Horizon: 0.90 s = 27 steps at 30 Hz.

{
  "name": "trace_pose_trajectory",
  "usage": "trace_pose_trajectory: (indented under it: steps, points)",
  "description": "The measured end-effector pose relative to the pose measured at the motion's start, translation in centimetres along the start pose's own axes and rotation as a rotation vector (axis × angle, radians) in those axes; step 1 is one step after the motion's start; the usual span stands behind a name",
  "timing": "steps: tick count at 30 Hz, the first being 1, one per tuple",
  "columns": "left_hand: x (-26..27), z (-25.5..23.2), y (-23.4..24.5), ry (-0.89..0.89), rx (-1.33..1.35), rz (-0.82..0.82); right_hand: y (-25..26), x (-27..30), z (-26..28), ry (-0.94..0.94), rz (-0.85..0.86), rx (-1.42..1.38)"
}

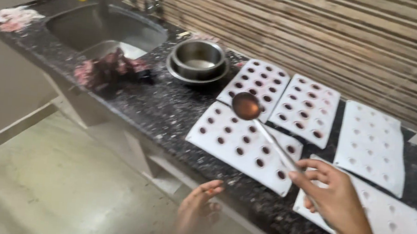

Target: Pour melted wax from a pot into silicone molds using a ladle.

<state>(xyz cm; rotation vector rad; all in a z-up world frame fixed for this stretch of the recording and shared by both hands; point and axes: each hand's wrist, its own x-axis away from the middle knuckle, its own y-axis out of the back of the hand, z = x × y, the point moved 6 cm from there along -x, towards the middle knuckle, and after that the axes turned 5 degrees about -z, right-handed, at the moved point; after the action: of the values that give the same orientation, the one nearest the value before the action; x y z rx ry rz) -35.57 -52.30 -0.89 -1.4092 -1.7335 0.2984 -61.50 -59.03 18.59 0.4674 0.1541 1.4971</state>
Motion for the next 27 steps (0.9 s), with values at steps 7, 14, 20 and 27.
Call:
trace_pose_trajectory:
  steps: [7, 14, 20, 27]
  points:
    - [-5.5, 3.7, -17.3, 0.008, -0.089, 0.070, 13.7, -6.3, -3.8, -0.196, -0.274, 0.118]
    - [-10.4, 6.8, -25.0, 0.146, -0.166, 0.195, 17.7, -9.2, -8.0, -0.222, -0.351, 0.008]
    - [-16.1, 8.7, -27.9, 0.182, -0.261, 0.210, 18.9, -10.0, -8.6, -0.326, -0.389, 0.123]
    - [-20.5, 11.0, -27.8, 0.218, -0.250, 0.155, 19.0, -11.2, -10.7, -0.414, -0.394, 0.066]
